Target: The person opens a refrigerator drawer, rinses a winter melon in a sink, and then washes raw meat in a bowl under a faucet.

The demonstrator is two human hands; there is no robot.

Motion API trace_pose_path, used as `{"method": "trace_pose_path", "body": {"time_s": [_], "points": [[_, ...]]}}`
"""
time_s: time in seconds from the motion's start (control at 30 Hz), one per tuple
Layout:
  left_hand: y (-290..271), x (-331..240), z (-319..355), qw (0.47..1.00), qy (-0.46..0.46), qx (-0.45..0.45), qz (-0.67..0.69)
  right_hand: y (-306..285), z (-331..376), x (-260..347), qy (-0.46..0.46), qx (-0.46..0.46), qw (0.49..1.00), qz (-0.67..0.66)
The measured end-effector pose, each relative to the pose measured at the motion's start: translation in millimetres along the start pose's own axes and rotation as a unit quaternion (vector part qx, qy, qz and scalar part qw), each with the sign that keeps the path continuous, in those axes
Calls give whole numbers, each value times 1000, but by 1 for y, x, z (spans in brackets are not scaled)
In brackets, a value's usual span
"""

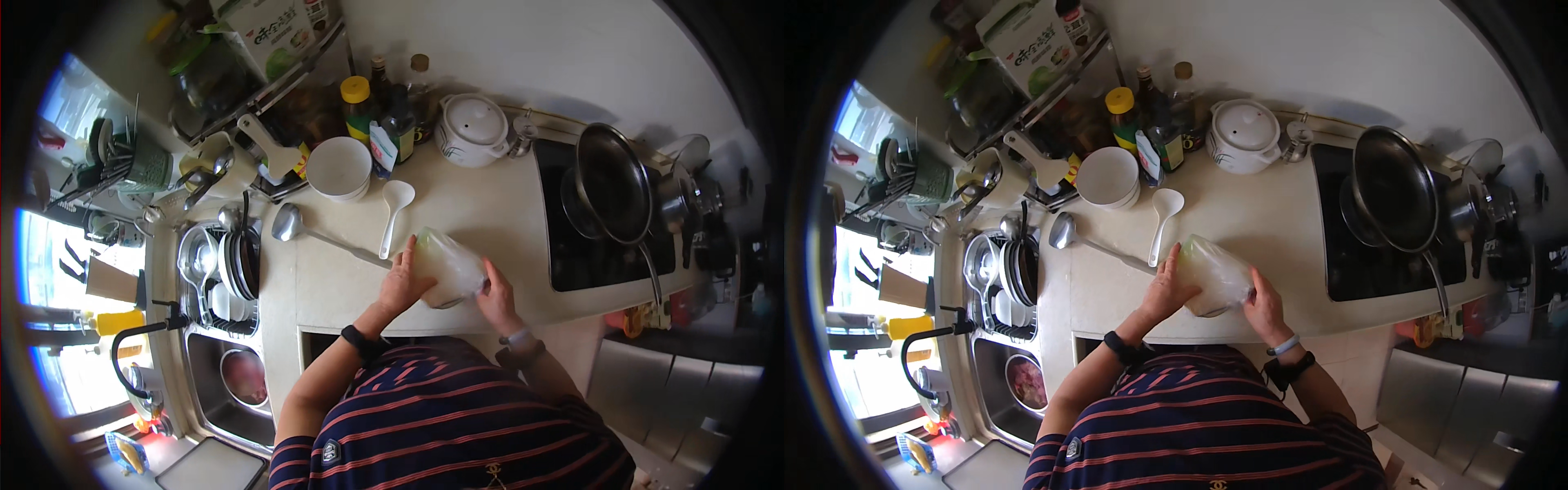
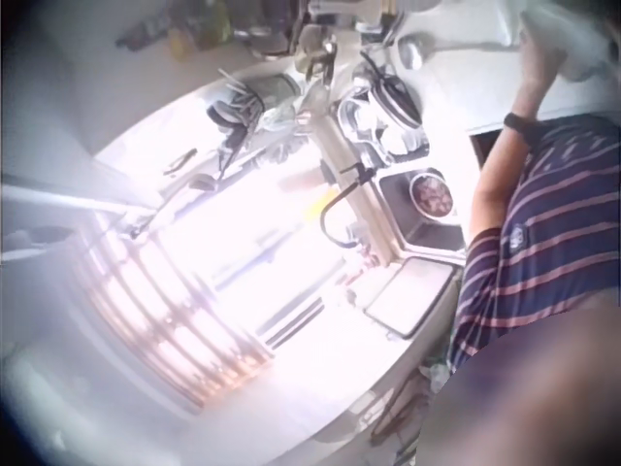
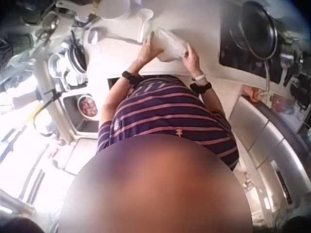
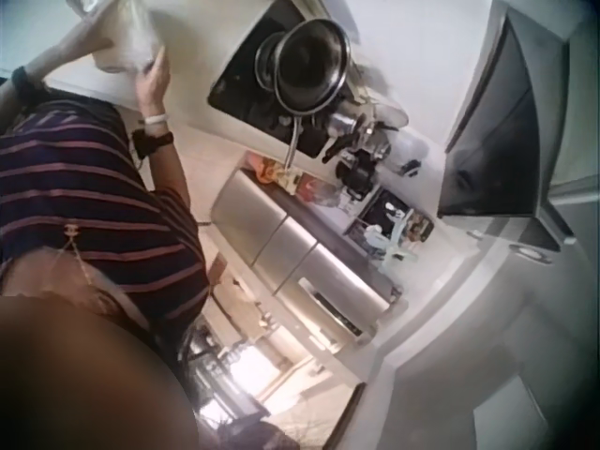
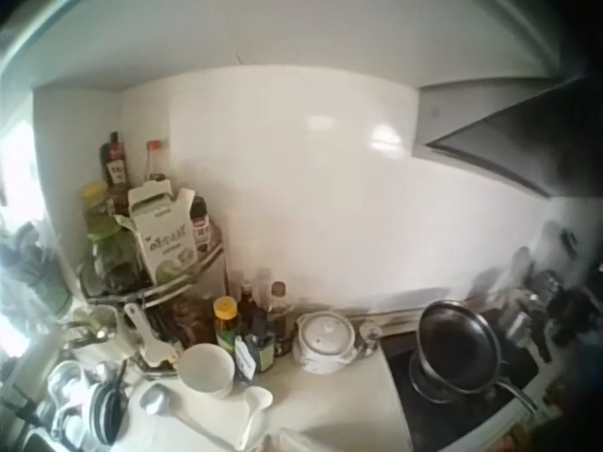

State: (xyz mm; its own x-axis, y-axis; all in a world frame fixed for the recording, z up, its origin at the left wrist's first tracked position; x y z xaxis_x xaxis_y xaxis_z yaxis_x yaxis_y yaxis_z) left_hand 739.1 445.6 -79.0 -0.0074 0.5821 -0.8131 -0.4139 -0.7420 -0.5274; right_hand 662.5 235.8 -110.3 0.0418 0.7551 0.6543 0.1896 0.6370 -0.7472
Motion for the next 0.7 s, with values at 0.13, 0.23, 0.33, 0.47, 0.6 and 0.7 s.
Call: {"method": "trace_pose_path", "body": {"time_s": [0.13, 0.23, 0.33, 0.47, 0.6, 0.7], "points": [[2, -2, -2, 1000, 9, -12, -18, -16, -20, -7, -63, -7, 995, 82], [0, -12, -3, 999, -4, 7, -37, -33, -50, -15, -93, -64, 987, 110], [-1, -21, -5, 997, -7, 30, -76, -40, -89, -15, -108, -36, 990, 84], [-2, -27, -9, 997, -7, 47, -66, -21, -119, 17, -148, -13, 989, 14], [-1, -10, -11, 997, 39, 48, -40, -1, -131, 60, -172, 12, 985, 11], [-3, -8, -10, 997, 42, 71, -6, -4, -127, 71, -167, 28, 984, 47]]}}
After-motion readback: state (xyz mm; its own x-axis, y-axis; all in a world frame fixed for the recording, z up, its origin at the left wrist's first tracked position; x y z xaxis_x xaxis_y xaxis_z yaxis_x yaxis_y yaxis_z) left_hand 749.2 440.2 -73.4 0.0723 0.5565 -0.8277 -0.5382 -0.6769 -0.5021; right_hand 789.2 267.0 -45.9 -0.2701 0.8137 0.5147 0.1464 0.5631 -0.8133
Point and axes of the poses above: each hand's wrist, its own z-axis away from the middle knuckle, its own y-axis out of the palm, x = y × z, the point moved 1 cm from there along -z, towards the middle knuckle, and after that the axes turned 9 degrees about z, right-handed, at the moved point
